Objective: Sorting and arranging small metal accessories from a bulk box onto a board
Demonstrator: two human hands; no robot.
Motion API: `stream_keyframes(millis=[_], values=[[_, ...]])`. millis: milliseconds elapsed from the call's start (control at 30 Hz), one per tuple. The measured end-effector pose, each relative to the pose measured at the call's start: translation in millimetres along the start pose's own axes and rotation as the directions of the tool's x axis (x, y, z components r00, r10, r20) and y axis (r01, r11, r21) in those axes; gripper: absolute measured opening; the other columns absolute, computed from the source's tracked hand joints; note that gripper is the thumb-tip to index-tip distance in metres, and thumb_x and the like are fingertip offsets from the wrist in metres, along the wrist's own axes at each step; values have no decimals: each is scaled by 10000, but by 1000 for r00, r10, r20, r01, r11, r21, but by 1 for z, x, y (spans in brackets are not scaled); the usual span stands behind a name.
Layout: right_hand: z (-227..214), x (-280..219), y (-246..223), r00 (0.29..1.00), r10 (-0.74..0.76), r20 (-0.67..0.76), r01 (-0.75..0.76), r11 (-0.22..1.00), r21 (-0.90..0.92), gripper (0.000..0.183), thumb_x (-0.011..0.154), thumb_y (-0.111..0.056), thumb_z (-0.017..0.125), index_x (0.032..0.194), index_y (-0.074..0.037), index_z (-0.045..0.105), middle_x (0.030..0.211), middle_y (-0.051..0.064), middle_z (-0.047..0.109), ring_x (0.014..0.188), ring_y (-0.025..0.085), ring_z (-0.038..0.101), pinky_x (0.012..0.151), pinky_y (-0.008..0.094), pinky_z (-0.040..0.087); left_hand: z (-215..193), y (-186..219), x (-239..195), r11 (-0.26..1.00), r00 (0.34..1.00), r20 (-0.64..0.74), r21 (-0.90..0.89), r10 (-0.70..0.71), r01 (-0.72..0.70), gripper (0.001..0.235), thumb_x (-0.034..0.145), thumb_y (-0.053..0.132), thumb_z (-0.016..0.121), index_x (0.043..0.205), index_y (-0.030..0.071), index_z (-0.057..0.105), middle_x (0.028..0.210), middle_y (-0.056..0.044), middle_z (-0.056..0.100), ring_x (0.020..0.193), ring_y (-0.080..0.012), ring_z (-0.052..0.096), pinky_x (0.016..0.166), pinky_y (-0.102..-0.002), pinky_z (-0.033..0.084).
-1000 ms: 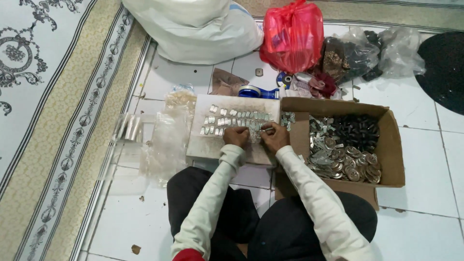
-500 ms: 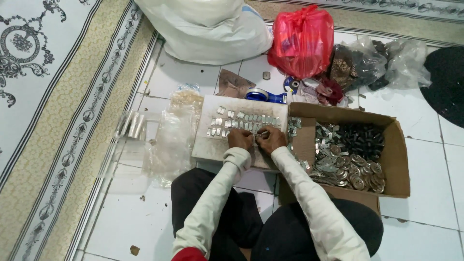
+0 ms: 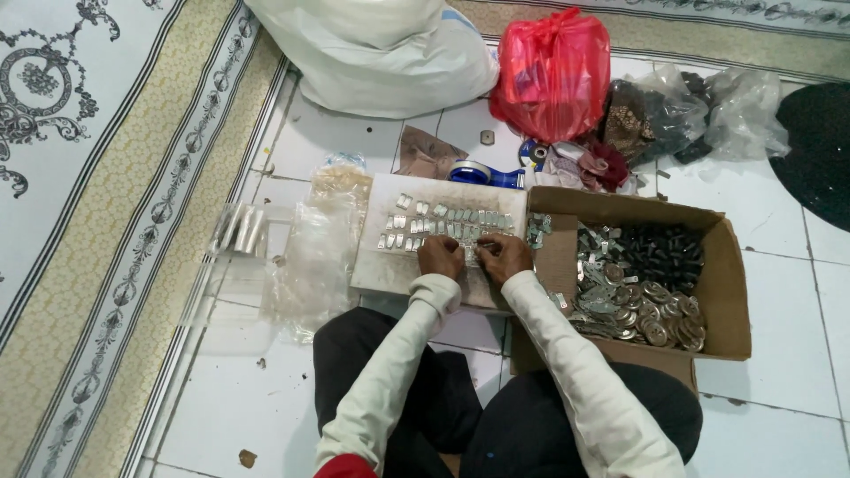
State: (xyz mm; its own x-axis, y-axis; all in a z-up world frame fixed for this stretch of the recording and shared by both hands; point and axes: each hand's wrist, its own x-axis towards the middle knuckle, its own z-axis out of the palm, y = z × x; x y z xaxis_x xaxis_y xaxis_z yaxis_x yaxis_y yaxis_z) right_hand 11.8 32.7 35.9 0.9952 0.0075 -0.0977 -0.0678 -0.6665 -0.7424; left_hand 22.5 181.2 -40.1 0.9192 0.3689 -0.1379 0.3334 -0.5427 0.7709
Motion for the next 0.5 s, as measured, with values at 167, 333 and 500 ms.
stream_keyframes(millis=[167,333,500], values=[[16,13,27,998,-53,-26,53,998,24,190,799,-193,815,979,-251,827,885,74,800,939,310,761,859,423,599,-3,-1,-8,999,999,-15,-27,46,-46,164,754,154,812,912,111,821,803,-116,780,890,-349,772,835,-458,622],[31,22,45,997,-52,-48,53,999,9,182,791,-230,811,965,-279,830,878,44,802,922,277,765,844,405,614,-1,-5,-10,995,996,-58,-67,73,-77,154,765,162,804,912,116,814,794,-103,775,894,-339,764,841,-456,608],[42,29,59,992,-119,-37,116,990,-78,220,780,-281,835,994,-279,783,848,-8,782,917,235,758,872,388,598,11,-15,-4,996,995,-81,-55,65,-69,160,761,164,812,918,136,816,786,-82,777,859,-297,773,809,-402,613]])
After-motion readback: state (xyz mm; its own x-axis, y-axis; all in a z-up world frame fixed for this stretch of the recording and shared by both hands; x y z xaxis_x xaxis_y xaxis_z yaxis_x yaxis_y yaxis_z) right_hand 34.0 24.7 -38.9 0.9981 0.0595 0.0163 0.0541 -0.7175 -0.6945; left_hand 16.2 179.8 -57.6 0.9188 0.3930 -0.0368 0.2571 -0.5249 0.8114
